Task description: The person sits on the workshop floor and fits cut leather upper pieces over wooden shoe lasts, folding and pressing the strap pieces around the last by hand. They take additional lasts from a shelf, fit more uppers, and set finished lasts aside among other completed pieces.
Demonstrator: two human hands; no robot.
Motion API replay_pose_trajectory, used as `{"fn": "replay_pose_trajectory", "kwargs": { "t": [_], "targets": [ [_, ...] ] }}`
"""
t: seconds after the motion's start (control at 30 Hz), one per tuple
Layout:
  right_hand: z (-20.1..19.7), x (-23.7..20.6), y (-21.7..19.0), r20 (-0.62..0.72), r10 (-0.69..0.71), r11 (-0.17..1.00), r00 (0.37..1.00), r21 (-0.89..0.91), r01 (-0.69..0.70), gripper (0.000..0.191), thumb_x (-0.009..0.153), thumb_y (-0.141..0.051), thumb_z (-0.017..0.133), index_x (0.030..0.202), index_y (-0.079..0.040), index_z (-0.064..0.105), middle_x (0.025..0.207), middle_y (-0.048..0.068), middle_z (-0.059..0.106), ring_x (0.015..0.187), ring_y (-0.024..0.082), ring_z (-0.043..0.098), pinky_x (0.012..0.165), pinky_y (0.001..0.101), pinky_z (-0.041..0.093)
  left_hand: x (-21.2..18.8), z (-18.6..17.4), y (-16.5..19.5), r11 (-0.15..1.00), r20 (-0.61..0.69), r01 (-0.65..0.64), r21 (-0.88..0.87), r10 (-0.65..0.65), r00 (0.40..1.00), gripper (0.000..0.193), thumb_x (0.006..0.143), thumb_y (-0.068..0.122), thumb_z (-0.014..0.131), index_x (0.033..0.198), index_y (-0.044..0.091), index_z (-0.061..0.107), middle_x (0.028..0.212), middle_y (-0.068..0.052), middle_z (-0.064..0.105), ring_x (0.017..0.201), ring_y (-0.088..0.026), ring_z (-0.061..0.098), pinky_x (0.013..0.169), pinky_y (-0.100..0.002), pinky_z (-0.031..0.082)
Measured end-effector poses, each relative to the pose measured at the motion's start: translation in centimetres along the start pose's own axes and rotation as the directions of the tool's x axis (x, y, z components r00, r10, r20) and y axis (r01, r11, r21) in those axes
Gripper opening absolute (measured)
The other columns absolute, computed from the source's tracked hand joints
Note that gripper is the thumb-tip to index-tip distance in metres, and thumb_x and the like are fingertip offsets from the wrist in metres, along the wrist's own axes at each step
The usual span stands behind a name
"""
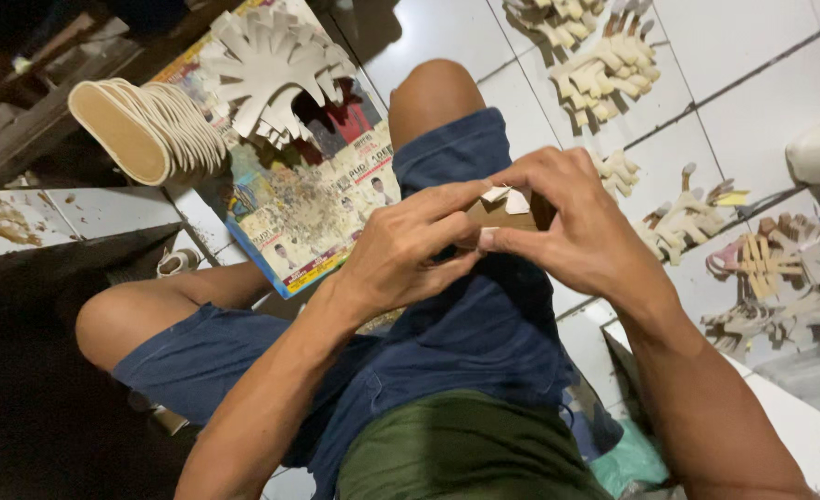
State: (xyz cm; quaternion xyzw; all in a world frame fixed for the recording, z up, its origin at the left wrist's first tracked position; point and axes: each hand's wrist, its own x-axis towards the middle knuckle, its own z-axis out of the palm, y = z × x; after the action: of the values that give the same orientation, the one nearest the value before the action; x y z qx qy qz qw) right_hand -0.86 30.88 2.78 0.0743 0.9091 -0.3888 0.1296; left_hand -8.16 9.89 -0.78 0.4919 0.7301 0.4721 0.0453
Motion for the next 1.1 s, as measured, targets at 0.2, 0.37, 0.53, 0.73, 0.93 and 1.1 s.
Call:
{"fn": "replay_pose_trajectory", "kwargs": {
  "t": [0.2, 0.37, 0.53, 0.73, 0.93, 1.1],
  "targets": [
    [-1.4, 0.2, 0.0, -0.095, -0.443, 0.879, 0.892, -0.243, 0.411, 0.062, 0.073, -0.036, 0.088, 0.123, -0.002, 0.071, 0.107, 0.011, 0.066, 0.097, 0.027, 0.057, 0.091, 0.0467, 0.047, 0.1, -0.4, -0.2, 0.994, 0.008, 0.026, -0.108, -0.026, 1.000, 0.031, 0.088, 0.012, 0.084, 0.084, 0.003, 0.054, 0.133, -0.015, 0.066, 0.114, -0.033, 0.070, 0.089, -0.037, 0.060],
    [-2.9, 1.5, 0.8, 0.073, -0.241, 0.967, 0.968, 0.103, 0.233, 0.034, 0.085, -0.020, 0.078, 0.115, -0.006, 0.074, 0.099, 0.007, 0.070, 0.075, 0.018, 0.073, 0.064, 0.0284, 0.056, 0.0, -0.4, -0.5, 0.992, 0.036, -0.009, -0.125, 0.013, 0.999, 0.030, 0.087, 0.013, 0.083, 0.085, 0.004, 0.054, 0.139, -0.014, 0.063, 0.114, -0.034, 0.070, 0.089, -0.037, 0.060],
    [-1.6, 3.1, 1.8, -0.072, -0.507, 0.862, 0.859, -0.014, 0.507, 0.014, 0.092, -0.012, 0.077, 0.102, -0.003, 0.074, 0.091, 0.008, 0.071, 0.078, 0.020, 0.070, 0.065, 0.0300, 0.055, 0.0, -0.9, -0.2, 0.973, 0.187, 0.165, -0.158, -0.135, 0.973, 0.027, 0.085, 0.016, 0.084, 0.089, 0.002, 0.060, 0.144, -0.013, 0.063, 0.090, -0.030, 0.071, 0.072, -0.036, 0.057],
    [-0.6, 3.1, 1.2, -0.097, -0.567, 0.815, 0.818, 0.076, 0.574, 0.016, 0.094, -0.007, 0.076, 0.107, 0.000, 0.068, 0.095, 0.010, 0.069, 0.083, 0.020, 0.068, 0.068, 0.0312, 0.053, -1.0, -1.1, -0.8, 0.945, 0.072, 0.174, -0.278, -0.160, 0.984, 0.025, 0.084, 0.015, 0.087, 0.088, 0.006, 0.064, 0.137, -0.013, 0.066, 0.102, -0.026, 0.074, 0.082, -0.032, 0.059],
    [-2.9, 4.2, 1.7, 0.123, -0.228, 0.578, 0.966, 0.816, 0.033, 0.055, 0.078, -0.024, 0.083, 0.125, -0.003, 0.063, 0.108, 0.008, 0.072, 0.101, 0.015, 0.072, 0.084, 0.0290, 0.062, -4.1, 2.5, -1.7, 0.285, 0.055, 0.266, -0.921, -0.579, 0.814, 0.023, 0.082, -0.003, 0.084, 0.093, 0.002, 0.064, 0.130, -0.021, 0.067, 0.107, -0.022, 0.068, 0.092, -0.038, 0.058],
    [0.0, 6.0, 3.3, 0.007, -0.317, 0.465, 0.948, 0.873, 0.149, 0.041, 0.090, -0.016, 0.080, 0.118, 0.009, 0.064, 0.105, 0.013, 0.071, 0.096, 0.017, 0.069, 0.084, 0.0300, 0.058, -4.7, 6.5, 3.4, -0.296, 0.132, -0.183, -0.938, -0.788, 0.601, 0.015, 0.105, 0.007, 0.068, 0.105, 0.001, 0.055, 0.109, -0.021, 0.059, 0.101, -0.030, 0.061, 0.096, -0.049, 0.053]
  ]
}}
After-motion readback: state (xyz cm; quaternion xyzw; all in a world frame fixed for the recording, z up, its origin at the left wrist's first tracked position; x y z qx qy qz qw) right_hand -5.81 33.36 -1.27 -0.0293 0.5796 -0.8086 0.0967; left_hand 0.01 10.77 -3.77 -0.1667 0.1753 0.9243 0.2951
